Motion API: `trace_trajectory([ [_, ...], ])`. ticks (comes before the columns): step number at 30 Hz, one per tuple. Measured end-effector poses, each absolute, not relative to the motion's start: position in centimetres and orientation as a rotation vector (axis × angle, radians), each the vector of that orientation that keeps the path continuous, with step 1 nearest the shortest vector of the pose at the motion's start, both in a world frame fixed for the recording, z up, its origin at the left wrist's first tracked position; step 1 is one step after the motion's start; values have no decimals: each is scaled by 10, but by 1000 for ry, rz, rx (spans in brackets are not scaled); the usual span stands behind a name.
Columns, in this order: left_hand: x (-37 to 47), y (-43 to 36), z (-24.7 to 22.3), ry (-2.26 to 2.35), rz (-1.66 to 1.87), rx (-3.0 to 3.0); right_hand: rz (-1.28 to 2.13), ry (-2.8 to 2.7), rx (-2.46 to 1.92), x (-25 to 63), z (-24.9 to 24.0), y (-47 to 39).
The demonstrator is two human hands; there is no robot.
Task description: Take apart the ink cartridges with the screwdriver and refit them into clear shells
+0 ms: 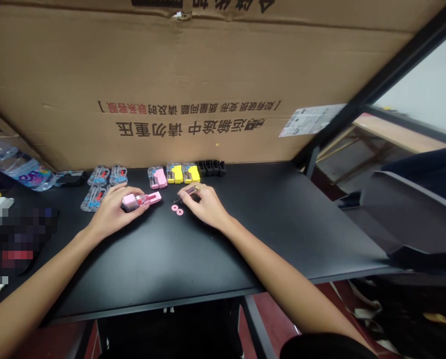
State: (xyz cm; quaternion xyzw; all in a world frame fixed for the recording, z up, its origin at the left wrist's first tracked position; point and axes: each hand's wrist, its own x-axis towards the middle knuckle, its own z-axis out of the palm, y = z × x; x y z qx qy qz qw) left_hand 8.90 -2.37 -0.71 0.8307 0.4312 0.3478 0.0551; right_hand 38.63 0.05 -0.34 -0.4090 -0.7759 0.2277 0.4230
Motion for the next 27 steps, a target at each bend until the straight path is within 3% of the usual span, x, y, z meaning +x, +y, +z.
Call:
trace_trajectory([
  [14,87,-26,-11,1523,895,2374,427,-1884,-1193,408,-6,17],
  [27,86,-28,-6,1438,768,2551,429,-1911,-1165,406,-7,13],
])
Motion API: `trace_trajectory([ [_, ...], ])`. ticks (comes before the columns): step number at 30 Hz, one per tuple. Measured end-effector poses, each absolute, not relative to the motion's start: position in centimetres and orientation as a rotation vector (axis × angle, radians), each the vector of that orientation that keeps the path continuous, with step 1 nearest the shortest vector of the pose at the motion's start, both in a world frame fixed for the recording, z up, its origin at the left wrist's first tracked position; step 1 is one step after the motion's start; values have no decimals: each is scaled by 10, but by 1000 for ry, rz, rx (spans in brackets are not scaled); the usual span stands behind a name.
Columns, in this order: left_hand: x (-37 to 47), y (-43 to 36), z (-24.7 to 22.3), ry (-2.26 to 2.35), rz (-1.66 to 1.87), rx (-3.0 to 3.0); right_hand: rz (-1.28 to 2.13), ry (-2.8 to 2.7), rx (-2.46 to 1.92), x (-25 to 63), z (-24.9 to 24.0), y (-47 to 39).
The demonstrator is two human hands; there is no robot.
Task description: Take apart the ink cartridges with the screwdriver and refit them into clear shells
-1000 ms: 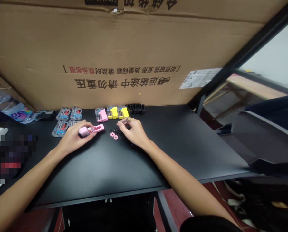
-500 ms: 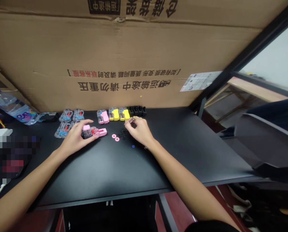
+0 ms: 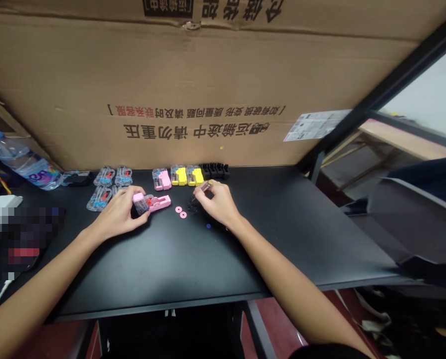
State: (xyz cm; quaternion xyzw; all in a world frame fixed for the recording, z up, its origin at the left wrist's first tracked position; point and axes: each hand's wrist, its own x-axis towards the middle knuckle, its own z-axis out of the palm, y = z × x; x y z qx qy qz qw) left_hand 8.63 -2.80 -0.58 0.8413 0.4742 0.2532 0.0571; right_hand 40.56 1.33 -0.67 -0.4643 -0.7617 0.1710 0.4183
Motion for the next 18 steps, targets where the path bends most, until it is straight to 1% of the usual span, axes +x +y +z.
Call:
trace_trajectory([
  [5,87,-28,-6,1390,828,2589,304,-1906,-972,398,-4,8],
  [8,89,-29,-5,1355,836,2620,285,-1980,-853,389,-2,0],
  [13,94,-34,-13,1215,848,2662,332,-2191,-722,378,2,-17],
  [18,101,-37,-17,1117,962,2630,250,-2400,-685,375,-4,-17],
])
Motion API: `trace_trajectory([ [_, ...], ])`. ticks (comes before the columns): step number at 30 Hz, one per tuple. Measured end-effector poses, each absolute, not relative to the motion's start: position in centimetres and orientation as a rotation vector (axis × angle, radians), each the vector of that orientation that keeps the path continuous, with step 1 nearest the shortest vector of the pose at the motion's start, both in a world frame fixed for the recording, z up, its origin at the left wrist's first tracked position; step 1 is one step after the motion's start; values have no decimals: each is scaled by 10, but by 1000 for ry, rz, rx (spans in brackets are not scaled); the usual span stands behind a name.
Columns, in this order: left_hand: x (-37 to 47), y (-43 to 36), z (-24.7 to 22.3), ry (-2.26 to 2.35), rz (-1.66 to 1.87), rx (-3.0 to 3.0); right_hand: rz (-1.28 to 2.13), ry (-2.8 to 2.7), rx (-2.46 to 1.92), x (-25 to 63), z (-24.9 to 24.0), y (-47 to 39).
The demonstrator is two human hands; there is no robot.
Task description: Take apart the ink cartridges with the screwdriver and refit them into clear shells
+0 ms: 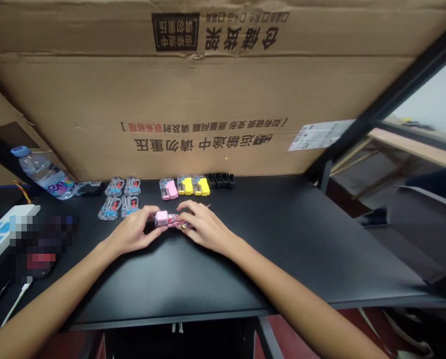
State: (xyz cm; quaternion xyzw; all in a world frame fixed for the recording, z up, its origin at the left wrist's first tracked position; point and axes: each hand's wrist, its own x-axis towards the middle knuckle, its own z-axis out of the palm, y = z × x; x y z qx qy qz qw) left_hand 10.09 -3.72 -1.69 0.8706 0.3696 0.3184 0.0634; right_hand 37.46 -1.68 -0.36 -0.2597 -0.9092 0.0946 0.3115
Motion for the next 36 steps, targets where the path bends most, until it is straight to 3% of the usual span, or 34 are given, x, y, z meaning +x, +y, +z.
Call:
trace_trajectory([
  [17,99,-33,-12,1061,942,2781,222,-2439,-610,372,-2,-19],
  [24,94,-31,-11,1011,798,2823,396,-2325,-662,373,4,-22],
  [36,93,-33,-12,861,799,2936,207,-2266,-593,372,-2,-24],
])
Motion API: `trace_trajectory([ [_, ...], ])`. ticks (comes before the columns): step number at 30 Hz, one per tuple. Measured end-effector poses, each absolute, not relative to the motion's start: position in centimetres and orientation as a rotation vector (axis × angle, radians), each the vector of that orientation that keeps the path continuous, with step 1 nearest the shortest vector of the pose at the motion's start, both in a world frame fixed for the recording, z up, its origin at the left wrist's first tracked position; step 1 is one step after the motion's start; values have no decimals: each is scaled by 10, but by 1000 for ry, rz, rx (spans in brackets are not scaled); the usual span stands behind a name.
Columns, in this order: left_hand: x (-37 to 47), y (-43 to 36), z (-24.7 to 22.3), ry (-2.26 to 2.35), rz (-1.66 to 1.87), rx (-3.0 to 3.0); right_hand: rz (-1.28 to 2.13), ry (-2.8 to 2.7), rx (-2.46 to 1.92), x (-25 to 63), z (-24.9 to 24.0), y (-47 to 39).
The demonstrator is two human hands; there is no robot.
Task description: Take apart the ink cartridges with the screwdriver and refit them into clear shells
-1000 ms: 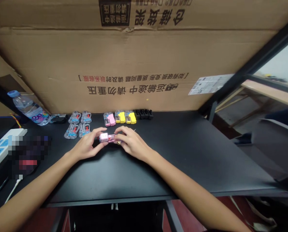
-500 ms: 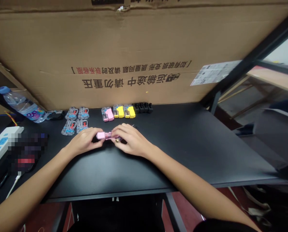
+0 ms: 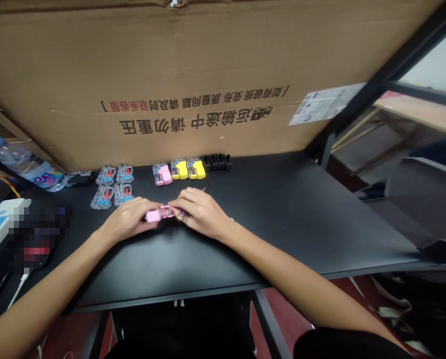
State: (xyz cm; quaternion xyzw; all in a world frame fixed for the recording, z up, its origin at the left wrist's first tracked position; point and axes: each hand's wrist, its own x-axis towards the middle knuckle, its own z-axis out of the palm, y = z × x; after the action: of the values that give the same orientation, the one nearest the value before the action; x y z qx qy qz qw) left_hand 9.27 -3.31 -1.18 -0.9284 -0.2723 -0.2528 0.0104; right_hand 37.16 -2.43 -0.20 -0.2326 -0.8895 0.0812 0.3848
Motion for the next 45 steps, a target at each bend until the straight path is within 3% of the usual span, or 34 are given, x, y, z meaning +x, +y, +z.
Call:
trace_trajectory([
  [20,94,-35,5,-669,-1102,-2719,221,-2174,-696,384,-10,-7],
  [34,89,-31,6,-966,-982,-2534,-185,-1768,-2022,508,13,49],
  [45,89,-32,5,-1057,-890,-2583,-25,-1827,-2277,503,11,54],
])
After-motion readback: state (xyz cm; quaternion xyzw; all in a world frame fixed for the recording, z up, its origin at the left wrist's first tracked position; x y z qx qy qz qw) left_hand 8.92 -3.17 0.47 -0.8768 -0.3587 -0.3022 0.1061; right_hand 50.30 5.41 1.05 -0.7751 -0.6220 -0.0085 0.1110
